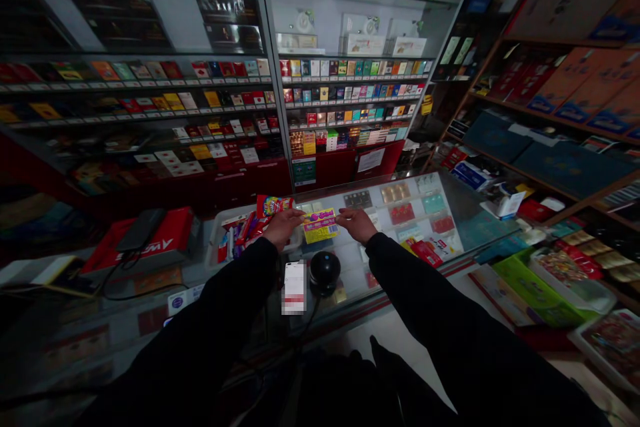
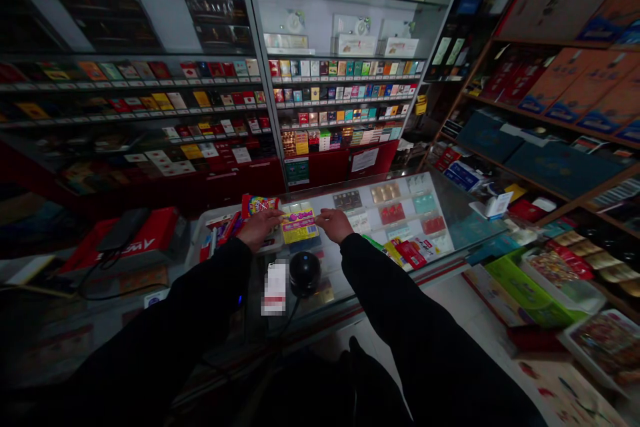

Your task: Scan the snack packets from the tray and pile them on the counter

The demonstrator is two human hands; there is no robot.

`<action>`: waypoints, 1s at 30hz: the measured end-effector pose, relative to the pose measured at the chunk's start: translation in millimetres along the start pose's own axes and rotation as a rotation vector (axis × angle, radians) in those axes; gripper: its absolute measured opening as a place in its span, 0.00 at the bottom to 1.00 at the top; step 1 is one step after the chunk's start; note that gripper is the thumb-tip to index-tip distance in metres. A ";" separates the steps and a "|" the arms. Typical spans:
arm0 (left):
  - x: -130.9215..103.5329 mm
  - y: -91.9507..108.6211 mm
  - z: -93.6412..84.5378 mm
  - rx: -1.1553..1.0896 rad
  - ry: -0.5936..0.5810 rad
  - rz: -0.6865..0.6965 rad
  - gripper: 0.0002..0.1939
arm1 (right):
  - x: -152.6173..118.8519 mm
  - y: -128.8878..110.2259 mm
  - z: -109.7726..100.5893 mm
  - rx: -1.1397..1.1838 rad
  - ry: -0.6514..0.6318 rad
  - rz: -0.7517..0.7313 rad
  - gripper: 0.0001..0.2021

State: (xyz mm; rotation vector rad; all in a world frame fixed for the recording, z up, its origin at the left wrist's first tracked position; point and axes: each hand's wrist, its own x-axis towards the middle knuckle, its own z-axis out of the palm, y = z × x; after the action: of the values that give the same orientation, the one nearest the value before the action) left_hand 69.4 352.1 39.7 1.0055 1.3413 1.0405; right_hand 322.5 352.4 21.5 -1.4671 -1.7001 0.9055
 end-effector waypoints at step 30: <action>9.6 -27.2 38.3 0.053 0.038 0.033 0.14 | -20.1 41.2 16.7 0.115 0.241 0.277 0.11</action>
State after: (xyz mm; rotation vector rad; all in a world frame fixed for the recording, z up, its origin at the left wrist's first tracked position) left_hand 107.5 355.8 10.8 1.0548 1.3932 1.0587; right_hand 330.8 336.1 -23.7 -1.6852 -1.2714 0.9109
